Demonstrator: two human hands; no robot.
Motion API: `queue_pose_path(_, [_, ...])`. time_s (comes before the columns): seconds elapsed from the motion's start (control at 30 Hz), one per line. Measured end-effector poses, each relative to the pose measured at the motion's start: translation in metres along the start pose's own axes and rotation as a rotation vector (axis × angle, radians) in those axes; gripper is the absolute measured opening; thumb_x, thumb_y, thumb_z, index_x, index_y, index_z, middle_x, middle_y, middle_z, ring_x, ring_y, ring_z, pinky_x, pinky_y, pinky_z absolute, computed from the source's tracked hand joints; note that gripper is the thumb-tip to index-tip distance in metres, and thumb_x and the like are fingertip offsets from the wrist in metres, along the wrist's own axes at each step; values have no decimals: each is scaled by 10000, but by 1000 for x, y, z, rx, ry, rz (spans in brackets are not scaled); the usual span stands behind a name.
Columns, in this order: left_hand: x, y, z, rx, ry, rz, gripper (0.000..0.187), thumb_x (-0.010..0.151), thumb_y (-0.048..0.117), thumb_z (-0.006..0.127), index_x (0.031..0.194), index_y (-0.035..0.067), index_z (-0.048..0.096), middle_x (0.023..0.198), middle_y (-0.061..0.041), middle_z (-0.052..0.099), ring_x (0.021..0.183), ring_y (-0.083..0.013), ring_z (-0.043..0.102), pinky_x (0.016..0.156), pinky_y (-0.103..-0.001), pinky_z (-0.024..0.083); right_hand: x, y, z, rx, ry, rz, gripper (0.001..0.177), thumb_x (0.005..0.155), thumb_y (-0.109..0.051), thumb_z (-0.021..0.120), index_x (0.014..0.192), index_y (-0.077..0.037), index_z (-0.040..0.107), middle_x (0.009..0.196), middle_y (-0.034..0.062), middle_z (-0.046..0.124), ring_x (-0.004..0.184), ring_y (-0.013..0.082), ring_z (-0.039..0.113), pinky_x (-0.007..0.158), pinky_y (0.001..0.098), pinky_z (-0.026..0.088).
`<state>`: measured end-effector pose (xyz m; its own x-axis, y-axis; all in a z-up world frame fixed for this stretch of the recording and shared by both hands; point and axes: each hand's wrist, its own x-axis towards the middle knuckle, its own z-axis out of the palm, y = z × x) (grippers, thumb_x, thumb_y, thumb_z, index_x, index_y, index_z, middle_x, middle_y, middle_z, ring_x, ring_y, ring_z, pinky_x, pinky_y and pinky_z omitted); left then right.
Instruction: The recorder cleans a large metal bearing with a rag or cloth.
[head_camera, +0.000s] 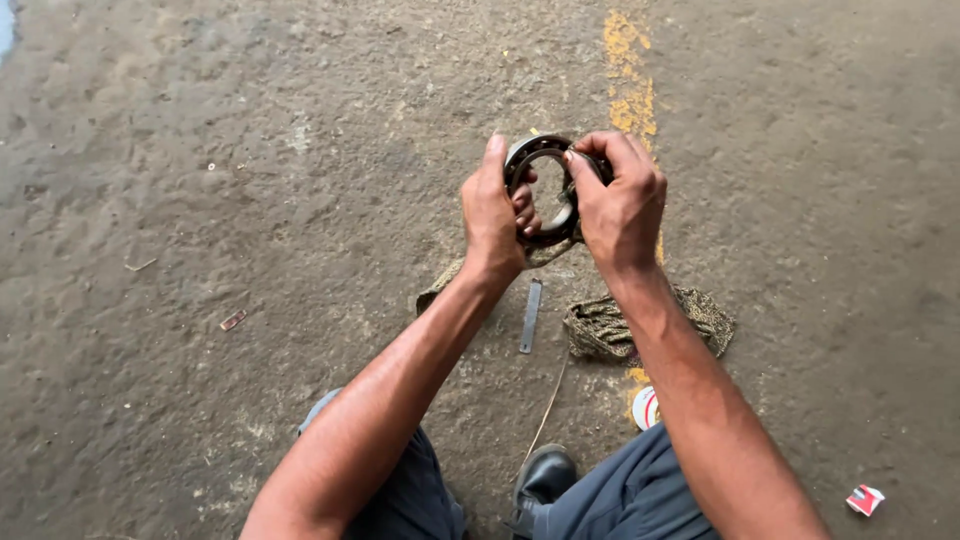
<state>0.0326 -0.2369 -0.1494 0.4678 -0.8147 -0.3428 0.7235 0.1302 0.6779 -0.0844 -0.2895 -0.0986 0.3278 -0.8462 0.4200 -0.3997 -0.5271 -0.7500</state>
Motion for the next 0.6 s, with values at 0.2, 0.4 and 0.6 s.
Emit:
queue_pose_path(0.2, [-2, 5, 2, 76, -11, 79, 535, 1028, 507, 503, 779, 41, 591, 519, 73, 381, 374, -64, 303, 335, -273, 246, -2, 6, -8, -149, -56, -316, 152, 944, 3, 726, 1094, -9, 749, 1025, 153, 691, 978, 307, 671, 857, 405, 547])
queue_pose_path(0.4, [-7, -6, -1, 238, 6, 103, 562, 1031, 512, 485, 743, 46, 609, 527, 54, 431, 388, -60, 351, 345, -266, 264, 0, 15, -3, -171, -66, -217, 70, 964, -28, 738, 1010, 16, 710, 990, 127, 710, 978, 272, 679, 880, 408, 539])
queue_pose_path(0.6, [-7, 17, -7, 125, 25, 40, 536, 1024, 515, 490, 789, 46, 603, 538, 67, 409, 392, -61, 330, 353, -265, 262, -8, 13, 5, -232, -108, -438, 144, 971, -53, 748, 1099, 12, 744, 1088, 150, 698, 989, 269, 638, 835, 387, 549])
